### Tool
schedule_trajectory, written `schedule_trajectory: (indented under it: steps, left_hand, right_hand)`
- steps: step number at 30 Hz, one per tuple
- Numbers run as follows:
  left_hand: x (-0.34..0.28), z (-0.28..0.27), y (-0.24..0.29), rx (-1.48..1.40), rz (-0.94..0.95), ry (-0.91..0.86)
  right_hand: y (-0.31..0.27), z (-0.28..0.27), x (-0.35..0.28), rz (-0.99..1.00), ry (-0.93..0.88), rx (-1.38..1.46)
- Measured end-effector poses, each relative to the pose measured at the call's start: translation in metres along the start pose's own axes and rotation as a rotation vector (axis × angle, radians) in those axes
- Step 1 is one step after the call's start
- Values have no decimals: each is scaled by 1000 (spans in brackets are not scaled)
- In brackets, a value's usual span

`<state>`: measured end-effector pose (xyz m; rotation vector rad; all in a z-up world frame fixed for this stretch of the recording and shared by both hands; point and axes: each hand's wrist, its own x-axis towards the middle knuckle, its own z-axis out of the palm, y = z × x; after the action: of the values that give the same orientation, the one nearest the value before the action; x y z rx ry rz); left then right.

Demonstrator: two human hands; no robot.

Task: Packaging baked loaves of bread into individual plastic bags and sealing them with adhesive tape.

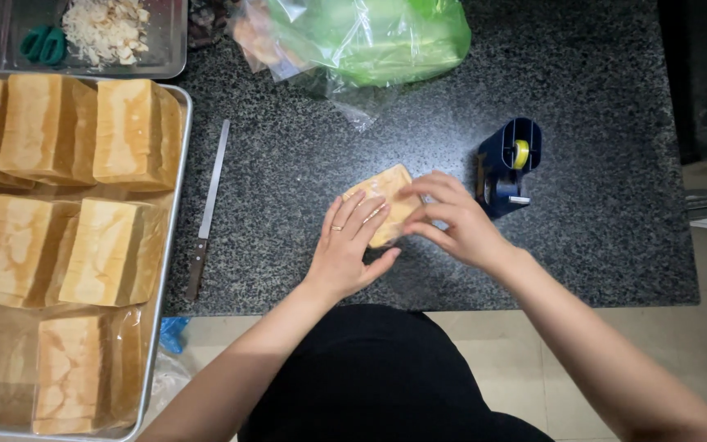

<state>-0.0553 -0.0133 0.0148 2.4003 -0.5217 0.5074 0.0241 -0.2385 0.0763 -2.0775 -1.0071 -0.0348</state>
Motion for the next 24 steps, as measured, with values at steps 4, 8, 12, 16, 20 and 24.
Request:
schedule_trajectory:
  steps: [4, 8, 12, 16, 20, 24]
  left_hand:
    - [0, 4, -3, -7, -16, 34]
    - [0, 6, -7, -51, 8, 87]
    - [4, 5, -13, 30, 85, 74]
    - [4, 8, -23, 66, 107, 47]
    - [6, 7, -30, 98, 151, 38]
    - [7, 5, -32, 114, 169, 23]
  right_hand:
    - [12, 22, -4, 114, 80, -9]
    - [8, 41, -5, 304, 219, 73]
    - [-2, 52, -2, 509, 317, 148]
    - [18, 77, -12, 781, 400, 311]
    - [10, 56, -18, 1056, 701, 737]
    - [49, 37, -66, 905, 1119, 222]
